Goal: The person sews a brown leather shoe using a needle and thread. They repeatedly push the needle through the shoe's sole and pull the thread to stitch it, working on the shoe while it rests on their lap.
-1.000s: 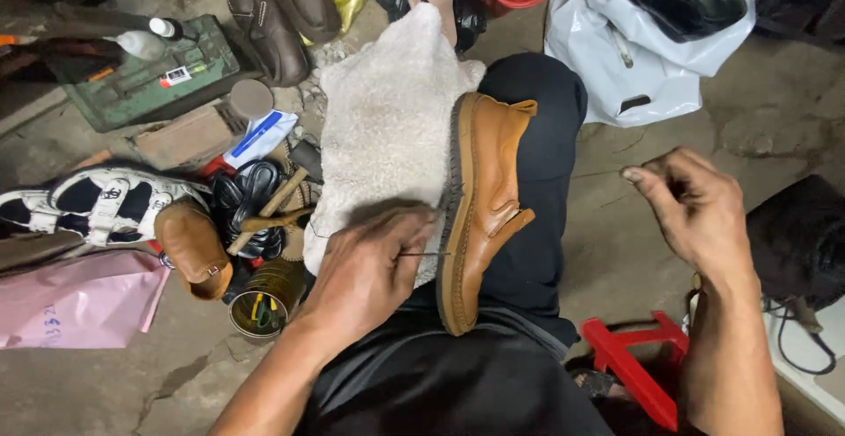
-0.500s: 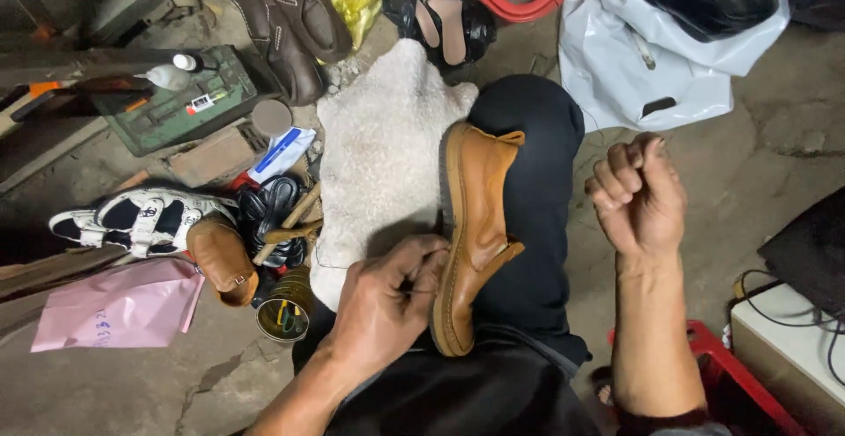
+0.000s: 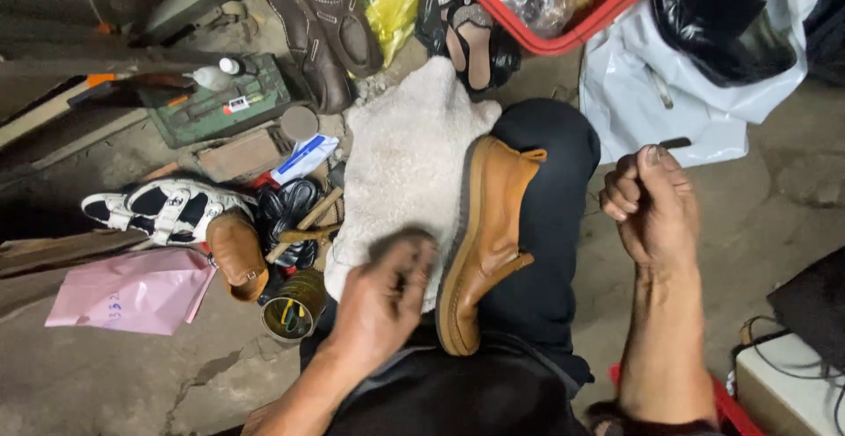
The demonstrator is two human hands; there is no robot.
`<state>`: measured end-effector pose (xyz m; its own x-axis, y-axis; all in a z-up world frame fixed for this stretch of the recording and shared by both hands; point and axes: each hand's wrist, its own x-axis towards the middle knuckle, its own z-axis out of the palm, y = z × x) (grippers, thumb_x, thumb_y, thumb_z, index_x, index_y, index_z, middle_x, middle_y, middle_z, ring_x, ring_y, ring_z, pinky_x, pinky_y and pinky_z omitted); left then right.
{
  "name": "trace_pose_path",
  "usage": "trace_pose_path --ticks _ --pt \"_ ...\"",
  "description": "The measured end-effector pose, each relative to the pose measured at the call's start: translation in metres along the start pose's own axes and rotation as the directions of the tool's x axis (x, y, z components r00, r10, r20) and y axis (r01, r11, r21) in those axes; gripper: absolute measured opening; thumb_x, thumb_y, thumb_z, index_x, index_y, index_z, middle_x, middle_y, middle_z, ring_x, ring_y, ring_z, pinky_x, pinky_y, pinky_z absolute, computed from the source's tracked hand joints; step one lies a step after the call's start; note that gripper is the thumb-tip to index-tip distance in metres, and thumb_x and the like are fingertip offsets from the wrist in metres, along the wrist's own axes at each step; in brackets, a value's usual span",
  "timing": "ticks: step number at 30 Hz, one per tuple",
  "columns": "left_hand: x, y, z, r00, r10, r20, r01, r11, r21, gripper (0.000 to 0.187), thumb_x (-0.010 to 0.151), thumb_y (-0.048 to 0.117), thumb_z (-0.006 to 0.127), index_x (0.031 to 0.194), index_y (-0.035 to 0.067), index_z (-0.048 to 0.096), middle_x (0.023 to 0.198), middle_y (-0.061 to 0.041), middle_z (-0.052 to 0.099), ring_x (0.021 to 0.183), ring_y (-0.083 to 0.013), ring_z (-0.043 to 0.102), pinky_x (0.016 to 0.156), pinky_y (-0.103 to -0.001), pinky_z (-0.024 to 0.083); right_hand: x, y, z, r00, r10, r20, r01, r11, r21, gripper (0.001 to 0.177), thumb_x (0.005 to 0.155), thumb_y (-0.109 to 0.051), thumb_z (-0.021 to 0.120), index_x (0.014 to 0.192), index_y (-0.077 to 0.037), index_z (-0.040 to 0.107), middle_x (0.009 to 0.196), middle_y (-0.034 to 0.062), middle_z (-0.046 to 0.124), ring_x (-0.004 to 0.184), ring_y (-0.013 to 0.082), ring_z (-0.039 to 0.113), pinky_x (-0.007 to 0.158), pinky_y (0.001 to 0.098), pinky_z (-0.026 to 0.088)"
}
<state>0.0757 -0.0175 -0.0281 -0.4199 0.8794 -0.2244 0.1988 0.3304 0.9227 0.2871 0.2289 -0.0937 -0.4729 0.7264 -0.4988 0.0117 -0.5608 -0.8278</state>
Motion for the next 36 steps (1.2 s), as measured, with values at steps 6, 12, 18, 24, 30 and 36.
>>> trace_pose_path --ticks 6,12,18,24,30,36 --pt "-0.035 -0.023 -0.008 0.999 0.04 -0.021 -0.038 0.998 0.053 0.034 0.099 0.002 0.057 0.132 0.001 0.05 0.132 -0.016 0.052 0.098 -0.0206 0.063 0.085 -0.034 0.064 -0.063 -0.025 0.073 0.935 -0.012 0.354 0.217 0.81 -0.545 0.017 0.101 -0.022 0.059 0.101 -0.005 0.056 0.09 0.0066 0.055 0.077 0.0151 0.055 0.063 0.029 0.047" --pt "-0.047 -0.001 -0.033 0.982 0.187 -0.032 -0.178 0.967 0.183 0.038 0.101 0.008 0.06 0.138 0.001 0.056 0.134 -0.015 0.065 0.117 -0.0245 0.07 0.101 -0.035 0.058 -0.059 0.002 0.089 0.893 0.03 0.448 0.311 0.677 -0.667 0.023 0.099 -0.024 0.07 0.081 -0.014 0.061 0.075 -0.0059 0.06 0.071 0.0039 0.053 0.061 0.0262 0.04" --pt "-0.044 0.03 -0.057 0.97 0.205 0.133 -0.242 0.871 0.427 0.034 0.105 0.019 0.053 0.136 0.015 0.066 0.104 0.002 0.063 0.072 -0.0138 0.062 0.059 -0.031 0.047 -0.054 0.013 0.079 0.874 -0.018 0.485 0.316 0.779 -0.542 0.016 0.101 -0.024 0.065 0.094 -0.01 0.066 0.088 -0.0025 0.067 0.083 0.007 0.062 0.073 0.0239 0.049" --pt "-0.028 0.025 -0.045 0.956 0.164 0.242 -0.24 0.912 0.331 0.045 0.103 0.019 0.055 0.147 0.009 0.051 0.129 -0.011 0.052 0.098 -0.0268 0.061 0.08 -0.04 0.05 -0.065 0.01 0.078 0.834 0.03 0.551 0.315 0.794 -0.519 0.014 0.097 -0.019 0.071 0.103 -0.01 0.062 0.093 -0.0037 0.061 0.087 0.0062 0.056 0.08 0.0249 0.049" --pt "-0.011 -0.001 -0.022 0.941 -0.085 0.328 0.088 0.996 0.007 0.032 0.098 0.014 0.063 0.126 0.004 0.052 0.116 -0.013 0.063 0.096 -0.02 0.063 0.082 -0.037 0.053 -0.065 0.007 0.069 0.815 -0.039 0.578 0.392 0.772 -0.501 0.011 0.096 -0.016 0.072 0.091 -0.009 0.067 0.086 -0.0026 0.06 0.079 0.0078 0.059 0.073 0.0245 0.049" --pt "0.006 0.008 -0.039 0.99 -0.138 -0.031 0.14 0.984 0.11 0.013 0.098 0.016 0.069 0.106 0.006 0.067 0.099 -0.001 0.072 0.054 -0.0039 0.04 0.055 -0.021 0.039 -0.061 0.009 0.076 0.828 -0.098 0.552 0.409 0.779 -0.475 0.006 0.096 -0.012 0.072 0.096 -0.007 0.069 0.091 -0.0012 0.067 0.084 0.009 0.064 0.077 0.0249 0.053"
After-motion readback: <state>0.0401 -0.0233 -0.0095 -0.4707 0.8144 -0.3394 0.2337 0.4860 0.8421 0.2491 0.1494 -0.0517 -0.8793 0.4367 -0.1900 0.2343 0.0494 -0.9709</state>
